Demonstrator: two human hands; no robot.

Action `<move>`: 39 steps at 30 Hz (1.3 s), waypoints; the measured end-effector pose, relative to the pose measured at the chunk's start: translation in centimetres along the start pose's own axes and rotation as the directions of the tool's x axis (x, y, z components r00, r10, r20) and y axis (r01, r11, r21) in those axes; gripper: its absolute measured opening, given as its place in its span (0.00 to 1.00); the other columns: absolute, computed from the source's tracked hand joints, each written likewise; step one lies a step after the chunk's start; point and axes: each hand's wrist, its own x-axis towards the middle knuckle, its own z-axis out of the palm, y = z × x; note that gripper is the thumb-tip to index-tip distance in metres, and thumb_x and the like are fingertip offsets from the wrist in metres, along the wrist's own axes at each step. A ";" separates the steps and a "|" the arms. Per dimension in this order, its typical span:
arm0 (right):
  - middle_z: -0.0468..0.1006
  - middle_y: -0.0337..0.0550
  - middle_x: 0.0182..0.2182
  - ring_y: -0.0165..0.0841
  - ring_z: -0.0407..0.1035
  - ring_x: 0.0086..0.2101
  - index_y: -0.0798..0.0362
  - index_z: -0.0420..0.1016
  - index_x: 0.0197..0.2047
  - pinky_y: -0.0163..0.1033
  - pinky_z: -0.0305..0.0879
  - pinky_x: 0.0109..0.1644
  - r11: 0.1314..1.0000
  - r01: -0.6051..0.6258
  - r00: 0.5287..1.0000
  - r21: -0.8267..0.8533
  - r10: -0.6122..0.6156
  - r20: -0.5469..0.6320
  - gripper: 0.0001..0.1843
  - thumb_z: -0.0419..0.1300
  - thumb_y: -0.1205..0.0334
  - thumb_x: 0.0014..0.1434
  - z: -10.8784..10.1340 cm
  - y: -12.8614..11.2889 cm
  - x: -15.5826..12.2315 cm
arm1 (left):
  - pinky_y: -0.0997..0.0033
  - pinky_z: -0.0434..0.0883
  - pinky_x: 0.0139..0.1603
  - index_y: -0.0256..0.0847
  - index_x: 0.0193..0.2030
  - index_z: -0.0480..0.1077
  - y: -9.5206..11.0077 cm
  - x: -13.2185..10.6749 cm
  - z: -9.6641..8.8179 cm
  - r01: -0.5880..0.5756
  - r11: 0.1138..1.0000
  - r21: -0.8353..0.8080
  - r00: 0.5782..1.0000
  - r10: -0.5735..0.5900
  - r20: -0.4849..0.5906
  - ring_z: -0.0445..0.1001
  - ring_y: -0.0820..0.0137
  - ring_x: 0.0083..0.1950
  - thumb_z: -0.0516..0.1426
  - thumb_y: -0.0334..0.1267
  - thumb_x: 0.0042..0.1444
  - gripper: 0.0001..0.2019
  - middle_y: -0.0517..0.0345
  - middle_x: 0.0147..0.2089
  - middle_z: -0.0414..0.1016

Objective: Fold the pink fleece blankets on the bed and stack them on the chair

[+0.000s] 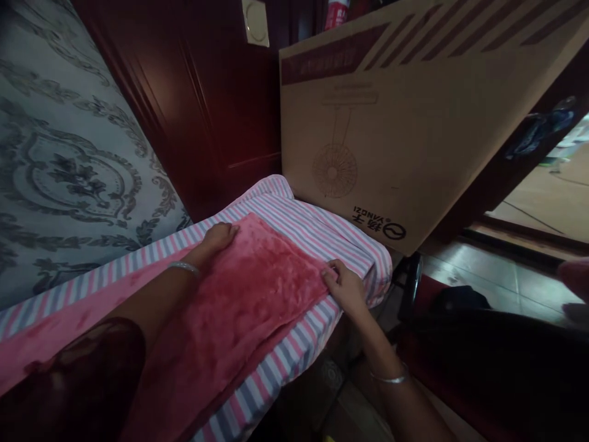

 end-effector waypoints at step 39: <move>0.66 0.34 0.20 0.33 0.61 0.23 0.48 0.76 0.53 0.37 0.55 0.29 0.999 -0.038 0.999 -0.014 0.038 -0.030 0.22 0.55 0.49 0.59 -0.6 -0.3 -0.7 | 0.36 0.50 0.72 0.43 0.78 0.48 4.9 -0.9 5.5 -0.382 0.919 0.099 0.923 0.385 -0.012 0.44 0.44 0.79 0.44 0.60 0.68 0.37 0.38 0.80 0.44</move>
